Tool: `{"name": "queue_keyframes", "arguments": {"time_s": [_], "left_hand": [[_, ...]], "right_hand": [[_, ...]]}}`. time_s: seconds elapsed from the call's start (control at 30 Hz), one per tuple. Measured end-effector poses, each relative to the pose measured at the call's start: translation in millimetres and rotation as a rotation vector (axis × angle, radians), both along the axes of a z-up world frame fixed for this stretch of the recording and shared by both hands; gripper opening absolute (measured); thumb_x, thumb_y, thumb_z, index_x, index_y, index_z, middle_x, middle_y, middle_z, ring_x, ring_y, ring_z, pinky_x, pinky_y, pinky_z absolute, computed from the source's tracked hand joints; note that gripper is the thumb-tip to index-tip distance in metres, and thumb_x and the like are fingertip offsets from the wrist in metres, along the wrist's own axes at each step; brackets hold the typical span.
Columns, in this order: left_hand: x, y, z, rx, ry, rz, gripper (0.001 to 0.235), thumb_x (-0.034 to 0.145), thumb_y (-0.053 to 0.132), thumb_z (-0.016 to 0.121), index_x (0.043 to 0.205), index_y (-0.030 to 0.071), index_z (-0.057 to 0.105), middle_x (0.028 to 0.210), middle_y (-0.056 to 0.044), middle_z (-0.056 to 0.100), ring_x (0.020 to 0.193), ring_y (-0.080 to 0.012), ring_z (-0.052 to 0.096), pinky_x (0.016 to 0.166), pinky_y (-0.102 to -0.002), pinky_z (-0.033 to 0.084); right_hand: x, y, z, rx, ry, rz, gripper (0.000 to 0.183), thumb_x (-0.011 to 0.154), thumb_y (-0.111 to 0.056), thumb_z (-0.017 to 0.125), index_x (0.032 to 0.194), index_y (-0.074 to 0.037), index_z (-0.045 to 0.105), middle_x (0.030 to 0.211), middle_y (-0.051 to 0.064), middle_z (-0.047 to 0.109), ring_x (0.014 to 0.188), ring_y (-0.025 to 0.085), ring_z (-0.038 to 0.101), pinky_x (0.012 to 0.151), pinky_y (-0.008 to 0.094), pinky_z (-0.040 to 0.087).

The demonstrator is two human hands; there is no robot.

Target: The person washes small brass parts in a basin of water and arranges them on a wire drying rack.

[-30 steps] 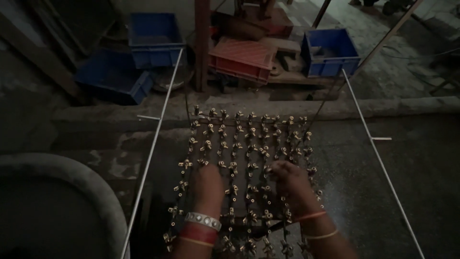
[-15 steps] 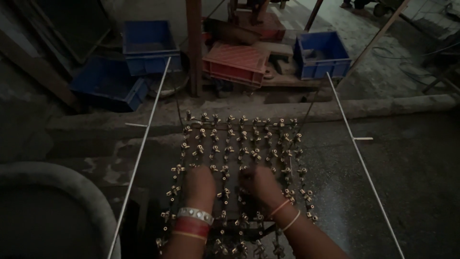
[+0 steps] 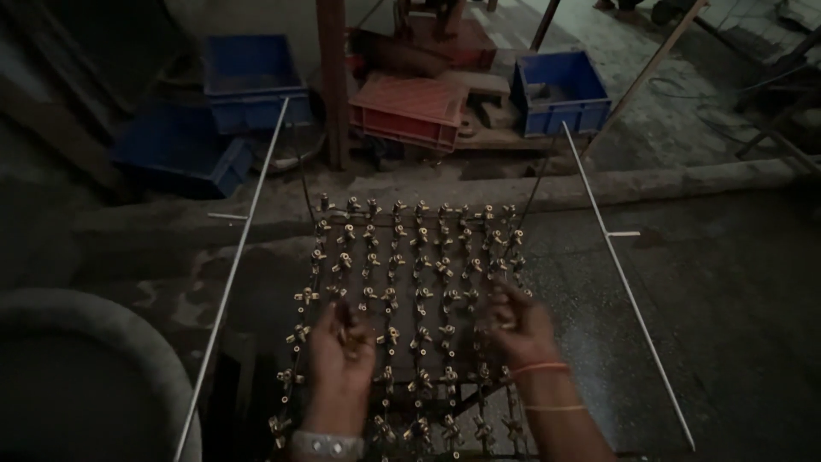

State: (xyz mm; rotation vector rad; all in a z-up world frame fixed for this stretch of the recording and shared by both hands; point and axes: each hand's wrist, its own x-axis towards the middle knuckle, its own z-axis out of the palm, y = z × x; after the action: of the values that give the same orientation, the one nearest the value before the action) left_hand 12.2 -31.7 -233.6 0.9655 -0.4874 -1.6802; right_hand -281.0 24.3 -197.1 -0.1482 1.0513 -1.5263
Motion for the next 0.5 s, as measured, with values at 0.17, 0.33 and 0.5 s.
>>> {"name": "queue_keyframes", "arguments": {"time_s": [0.17,0.33,0.5], "left_hand": [[-34.6,37.4,30.4,0.61,0.723,0.193,0.03,0.102,0.025,0.043,0.091,0.003,0.06,0.08,-0.011,0.063,0.072,-0.0246,0.061,0.07,-0.04,0.058],[-52.8,57.5,44.3,0.599,0.701,0.026,0.022,0.102,0.02,0.047,0.092,0.005,0.059,0.081,-0.009,0.062,0.074,-0.0233,0.06,0.068,-0.039,0.057],[-63.3,64.0,43.7,0.412,0.558,-0.222,0.018,0.1,0.024,0.059,0.098,0.007,0.064,0.083,-0.005,0.064,0.069,-0.0168,0.059,0.057,-0.029,0.048]], "right_hand": [[39.9,38.9,92.9,0.195,-0.689,-0.489,0.029,0.101,-0.011,0.04,0.126,-0.006,0.055,0.098,0.009,0.054,0.087,0.019,0.055,0.079,0.033,0.053],[31.3,53.8,67.7,0.238,-0.583,-0.329,0.029,0.103,0.002,0.04,0.129,0.004,0.053,0.103,0.017,0.058,0.087,0.019,0.057,0.078,0.026,0.058],[5.8,59.7,14.2,0.006,-0.547,-0.065,0.03,0.1,-0.005,0.045,0.127,0.002,0.056,0.095,0.012,0.062,0.07,0.012,0.054,0.059,0.021,0.05]]}}
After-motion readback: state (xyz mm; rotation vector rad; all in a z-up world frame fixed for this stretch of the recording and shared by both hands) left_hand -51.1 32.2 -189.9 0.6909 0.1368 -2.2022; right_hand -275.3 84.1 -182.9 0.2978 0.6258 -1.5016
